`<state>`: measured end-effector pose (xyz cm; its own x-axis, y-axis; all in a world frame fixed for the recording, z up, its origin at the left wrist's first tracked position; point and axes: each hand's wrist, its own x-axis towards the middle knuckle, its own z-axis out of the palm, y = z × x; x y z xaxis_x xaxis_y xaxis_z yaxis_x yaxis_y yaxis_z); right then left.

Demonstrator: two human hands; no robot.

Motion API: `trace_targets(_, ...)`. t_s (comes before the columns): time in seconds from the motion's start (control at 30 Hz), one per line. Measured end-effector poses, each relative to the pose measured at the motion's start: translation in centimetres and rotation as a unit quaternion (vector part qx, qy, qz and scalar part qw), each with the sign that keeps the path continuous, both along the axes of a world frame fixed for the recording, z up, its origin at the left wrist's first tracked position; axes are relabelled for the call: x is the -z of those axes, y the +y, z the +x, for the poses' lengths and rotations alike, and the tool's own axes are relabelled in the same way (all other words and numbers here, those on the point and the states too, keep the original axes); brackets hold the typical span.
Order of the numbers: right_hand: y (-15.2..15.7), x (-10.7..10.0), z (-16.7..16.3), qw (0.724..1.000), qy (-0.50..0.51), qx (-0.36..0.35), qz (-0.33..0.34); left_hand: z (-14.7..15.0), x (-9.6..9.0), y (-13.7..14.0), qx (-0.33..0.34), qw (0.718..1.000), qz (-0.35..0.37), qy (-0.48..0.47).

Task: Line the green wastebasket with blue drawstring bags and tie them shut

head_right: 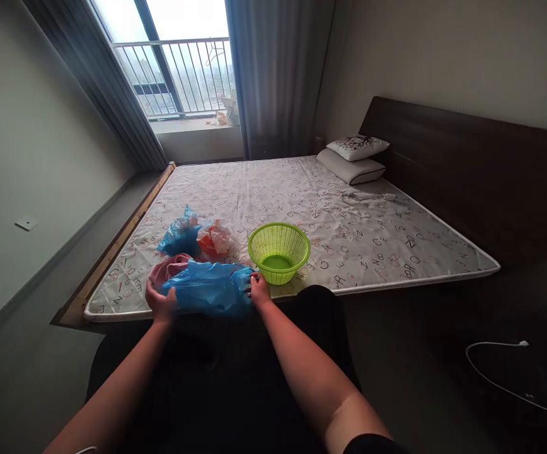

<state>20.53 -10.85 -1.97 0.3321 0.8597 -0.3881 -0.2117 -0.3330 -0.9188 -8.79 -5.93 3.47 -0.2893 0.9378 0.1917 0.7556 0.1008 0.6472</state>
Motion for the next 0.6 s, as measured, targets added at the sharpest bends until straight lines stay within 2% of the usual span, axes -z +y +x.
trace_targets(0.07,-0.2,-0.3,-0.1,0.998,-0.044,-0.018,0.028,0.6,0.8,-0.5,0.037,0.998,0.033,0.029)
trace_targets(0.13,-0.5,-0.8,-0.1,0.993,-0.096,-0.025,0.066,1.4,1.9,-1.1,0.132,0.990,0.023,0.047)
trace_targets(0.23,-1.1,-2.0,0.0,0.979,-0.162,-0.028,0.120,2.5,3.8,-1.5,0.273,0.959,-0.075,0.011)
trace_targets(0.3,-1.5,-2.7,-0.2,0.970,-0.189,-0.037,0.146,2.9,5.3,-1.6,0.325,0.935,-0.135,-0.054)
trace_targets(0.4,-2.0,-3.3,-0.6,0.961,-0.209,-0.047,0.177,3.3,7.2,-1.5,0.345,0.904,-0.188,-0.169)
trace_targets(0.47,-2.2,-3.5,-0.8,0.951,-0.223,-0.052,0.208,3.4,7.8,-1.5,0.349,0.884,-0.209,-0.230)
trace_targets(0.6,-2.2,-3.3,-1.0,0.927,-0.242,-0.069,0.276,3.9,7.3,-2.3,0.353,0.855,-0.212,-0.316)
